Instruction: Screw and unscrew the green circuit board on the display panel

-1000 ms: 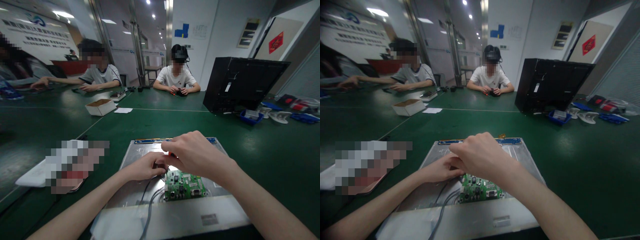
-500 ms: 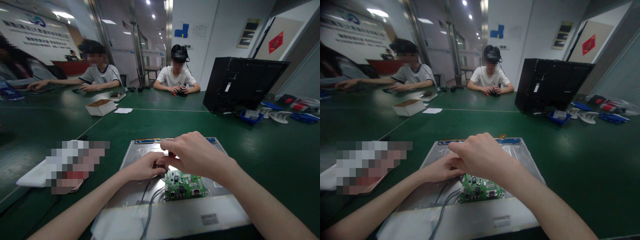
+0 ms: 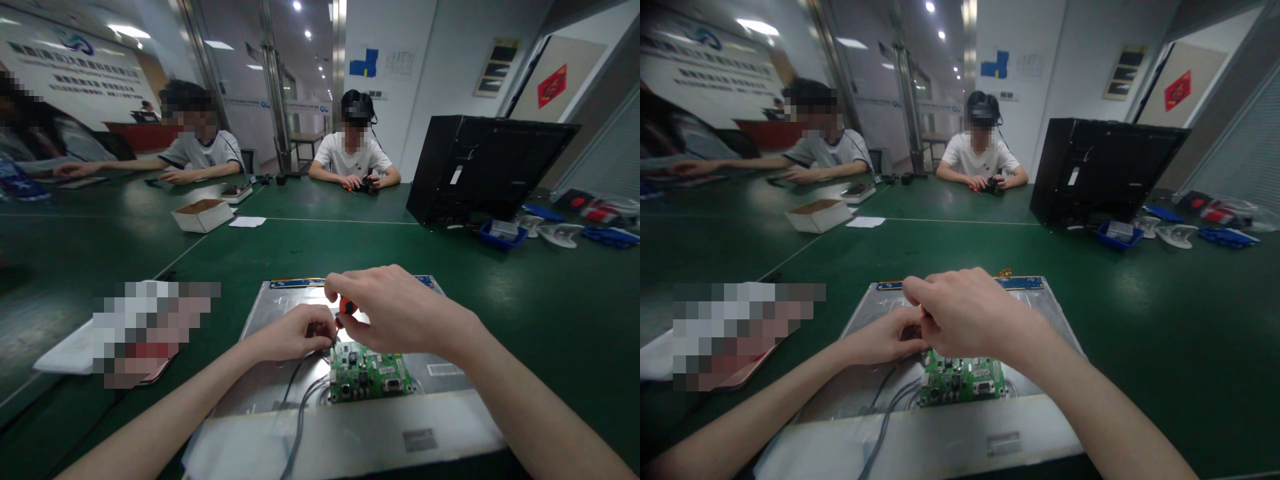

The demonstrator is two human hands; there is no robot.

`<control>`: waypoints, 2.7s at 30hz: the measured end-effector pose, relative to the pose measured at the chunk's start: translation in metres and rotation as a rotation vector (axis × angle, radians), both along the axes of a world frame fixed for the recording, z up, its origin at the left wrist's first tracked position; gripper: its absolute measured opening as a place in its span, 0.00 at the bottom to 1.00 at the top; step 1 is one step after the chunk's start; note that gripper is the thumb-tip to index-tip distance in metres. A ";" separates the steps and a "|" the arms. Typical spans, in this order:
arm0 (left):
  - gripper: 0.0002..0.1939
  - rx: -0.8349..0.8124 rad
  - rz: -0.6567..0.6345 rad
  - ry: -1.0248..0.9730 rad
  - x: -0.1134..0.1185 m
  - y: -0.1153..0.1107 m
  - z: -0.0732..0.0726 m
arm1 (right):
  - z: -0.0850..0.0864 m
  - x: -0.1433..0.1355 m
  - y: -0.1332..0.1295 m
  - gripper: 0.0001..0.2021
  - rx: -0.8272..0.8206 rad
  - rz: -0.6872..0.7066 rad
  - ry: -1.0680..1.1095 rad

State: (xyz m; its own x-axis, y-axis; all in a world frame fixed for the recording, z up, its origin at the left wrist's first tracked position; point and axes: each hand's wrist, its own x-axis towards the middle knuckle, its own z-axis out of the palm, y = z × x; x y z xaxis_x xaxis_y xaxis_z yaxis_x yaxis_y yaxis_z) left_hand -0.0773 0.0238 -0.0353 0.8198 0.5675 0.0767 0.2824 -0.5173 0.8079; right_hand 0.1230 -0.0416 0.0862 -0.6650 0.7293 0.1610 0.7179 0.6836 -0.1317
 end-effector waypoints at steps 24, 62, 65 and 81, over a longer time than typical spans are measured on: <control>0.04 -0.009 -0.023 0.023 -0.001 0.000 0.000 | -0.002 -0.002 0.003 0.06 0.061 -0.071 -0.036; 0.02 0.026 -0.001 0.032 0.000 -0.002 0.000 | -0.005 -0.005 0.003 0.05 0.109 -0.034 -0.016; 0.03 0.070 0.000 0.055 -0.001 0.000 -0.003 | -0.004 -0.005 0.001 0.09 0.065 0.007 0.005; 0.06 0.031 -0.006 0.021 -0.001 -0.002 -0.001 | -0.006 -0.007 0.001 0.10 0.060 0.021 0.019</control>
